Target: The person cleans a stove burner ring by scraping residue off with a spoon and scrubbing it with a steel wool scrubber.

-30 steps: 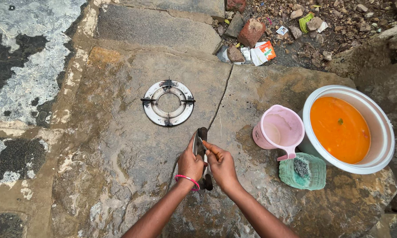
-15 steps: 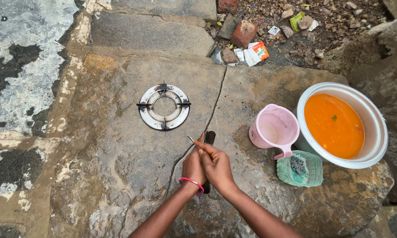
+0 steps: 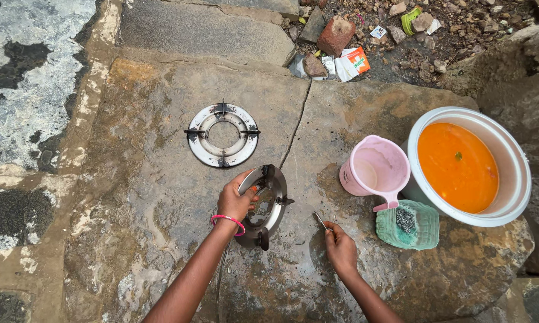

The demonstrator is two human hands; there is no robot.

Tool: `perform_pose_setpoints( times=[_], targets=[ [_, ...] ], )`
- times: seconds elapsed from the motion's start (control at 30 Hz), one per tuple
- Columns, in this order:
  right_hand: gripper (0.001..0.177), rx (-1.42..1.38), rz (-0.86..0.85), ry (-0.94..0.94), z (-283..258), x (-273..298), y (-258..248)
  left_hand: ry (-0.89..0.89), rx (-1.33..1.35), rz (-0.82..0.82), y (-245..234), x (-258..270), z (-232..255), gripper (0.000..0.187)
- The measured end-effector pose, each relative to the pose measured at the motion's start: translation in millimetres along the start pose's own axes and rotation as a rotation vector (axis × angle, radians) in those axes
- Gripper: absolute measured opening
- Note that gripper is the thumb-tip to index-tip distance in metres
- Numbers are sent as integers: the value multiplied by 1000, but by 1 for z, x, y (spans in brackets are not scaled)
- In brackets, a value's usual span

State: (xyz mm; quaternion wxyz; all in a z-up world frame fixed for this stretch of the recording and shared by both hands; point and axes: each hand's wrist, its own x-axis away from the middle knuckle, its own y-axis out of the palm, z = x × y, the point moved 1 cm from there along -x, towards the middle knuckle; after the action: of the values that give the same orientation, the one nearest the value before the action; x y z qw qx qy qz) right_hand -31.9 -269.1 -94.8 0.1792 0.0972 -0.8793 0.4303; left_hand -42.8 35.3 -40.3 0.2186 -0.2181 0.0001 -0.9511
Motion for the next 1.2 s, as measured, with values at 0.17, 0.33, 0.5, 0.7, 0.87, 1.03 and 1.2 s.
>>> perform_pose_setpoints(
  times=[0.17,0.33,0.5,0.7,0.87,1.03,1.2],
  targets=[
    [27,252,384,-677,15,5,-23,-78,286,6,-11,-13,-31,45],
    [10,59,657,-294,56,-25,-99,-157,540,106,-16,-15,-62,39],
    [30,227,370,49,105,-91,-165,-206,606,70,-11,-20,-86,34],
    [48,357,316,-144,114,-106,-154,-264,456,69,-12,-32,-120,28],
    [29,181,538,-26,111,-82,-171,-169,243,145,-21,-42,-156,32],
    [23,-463,503,-94,119,-77,-166,-104,115,154,-21,-49,-157,33],
    [32,-966,300,208,104,-71,-181,-113,-5,202,-21,-39,-148,39]
  ],
)
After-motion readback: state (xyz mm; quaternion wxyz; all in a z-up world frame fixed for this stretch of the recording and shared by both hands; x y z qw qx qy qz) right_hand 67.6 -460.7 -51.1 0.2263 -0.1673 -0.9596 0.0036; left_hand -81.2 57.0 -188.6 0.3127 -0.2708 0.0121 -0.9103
